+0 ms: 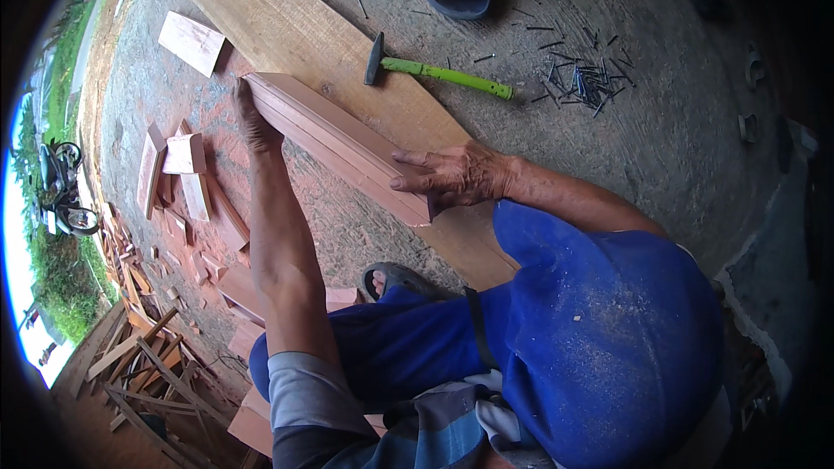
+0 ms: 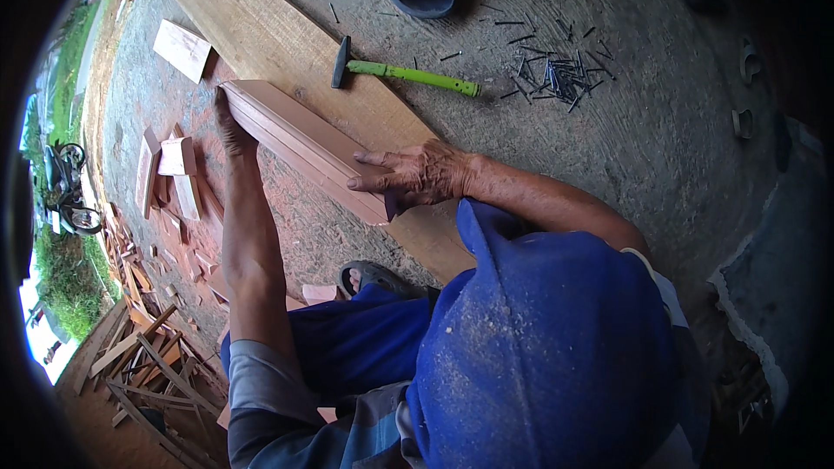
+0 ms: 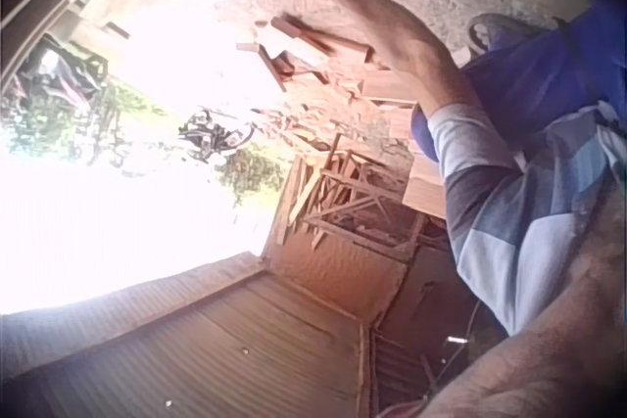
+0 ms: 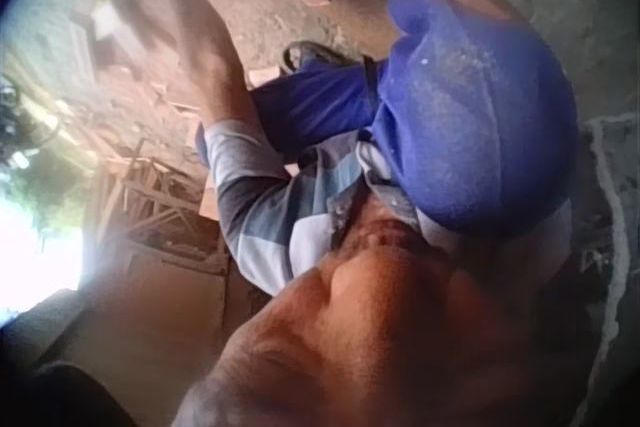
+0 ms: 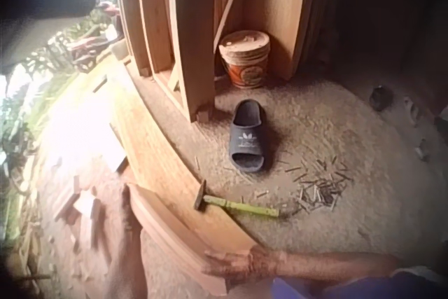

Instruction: The person assembles small wooden boxes by hammering nails into pre-cut wooden pieces. The person sits on the floor, picks up nails, and uses a hammer to fasten the pieces together, occasionally adjusting the wood to align the joints.

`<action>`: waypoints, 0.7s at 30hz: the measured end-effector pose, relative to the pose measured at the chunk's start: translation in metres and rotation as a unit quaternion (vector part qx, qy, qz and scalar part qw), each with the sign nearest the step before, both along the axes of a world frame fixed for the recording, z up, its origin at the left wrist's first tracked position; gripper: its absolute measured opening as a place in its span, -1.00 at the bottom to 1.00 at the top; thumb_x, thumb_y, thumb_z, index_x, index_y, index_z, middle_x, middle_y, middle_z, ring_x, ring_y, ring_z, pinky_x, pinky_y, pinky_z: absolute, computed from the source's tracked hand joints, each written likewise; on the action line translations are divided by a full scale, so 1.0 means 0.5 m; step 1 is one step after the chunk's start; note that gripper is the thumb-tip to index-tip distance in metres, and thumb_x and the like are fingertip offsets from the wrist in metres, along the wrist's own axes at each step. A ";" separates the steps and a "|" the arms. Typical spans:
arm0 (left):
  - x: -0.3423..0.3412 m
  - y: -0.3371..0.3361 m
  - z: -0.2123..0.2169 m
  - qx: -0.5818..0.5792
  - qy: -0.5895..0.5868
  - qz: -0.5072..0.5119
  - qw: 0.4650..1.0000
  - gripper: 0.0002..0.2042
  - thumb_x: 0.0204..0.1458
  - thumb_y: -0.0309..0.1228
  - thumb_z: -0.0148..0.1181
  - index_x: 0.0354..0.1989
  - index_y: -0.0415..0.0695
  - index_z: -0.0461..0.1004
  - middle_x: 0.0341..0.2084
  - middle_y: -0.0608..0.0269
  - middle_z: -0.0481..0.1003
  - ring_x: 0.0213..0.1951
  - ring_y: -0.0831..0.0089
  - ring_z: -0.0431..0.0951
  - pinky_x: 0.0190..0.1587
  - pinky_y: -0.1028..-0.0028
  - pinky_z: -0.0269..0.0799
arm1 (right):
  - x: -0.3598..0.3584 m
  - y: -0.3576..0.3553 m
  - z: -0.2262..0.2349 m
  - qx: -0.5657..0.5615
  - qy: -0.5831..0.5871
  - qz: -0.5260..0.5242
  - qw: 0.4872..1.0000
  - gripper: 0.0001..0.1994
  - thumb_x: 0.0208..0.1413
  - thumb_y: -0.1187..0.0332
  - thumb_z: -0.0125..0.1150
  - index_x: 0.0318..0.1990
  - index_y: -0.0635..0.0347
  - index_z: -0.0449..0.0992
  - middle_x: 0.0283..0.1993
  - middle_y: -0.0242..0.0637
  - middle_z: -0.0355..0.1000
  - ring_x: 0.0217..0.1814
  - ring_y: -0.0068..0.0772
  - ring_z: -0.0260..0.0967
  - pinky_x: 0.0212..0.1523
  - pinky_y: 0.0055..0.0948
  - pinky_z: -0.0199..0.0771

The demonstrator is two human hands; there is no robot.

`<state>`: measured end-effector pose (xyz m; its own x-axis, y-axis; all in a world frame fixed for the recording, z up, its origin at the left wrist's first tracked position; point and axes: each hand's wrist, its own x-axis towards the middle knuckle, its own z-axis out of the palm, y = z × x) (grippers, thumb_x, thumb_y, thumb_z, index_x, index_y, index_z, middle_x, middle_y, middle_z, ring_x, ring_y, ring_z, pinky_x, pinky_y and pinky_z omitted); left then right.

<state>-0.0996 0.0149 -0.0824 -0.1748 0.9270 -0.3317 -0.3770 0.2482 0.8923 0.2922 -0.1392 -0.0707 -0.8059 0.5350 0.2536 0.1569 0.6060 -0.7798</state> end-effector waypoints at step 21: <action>0.080 -0.003 0.022 0.059 0.055 0.144 0.986 -0.54 0.27 -0.06 0.20 0.12 -0.19 0.38 -0.18 0.19 0.53 -0.19 0.50 0.54 -0.09 0.42 0.54 | -0.127 0.061 0.165 -0.156 -0.118 -0.039 0.980 0.11 0.00 -0.24 0.42 0.59 -0.06 -0.09 0.61 0.22 -0.20 0.56 0.38 0.00 0.48 -0.02 0.21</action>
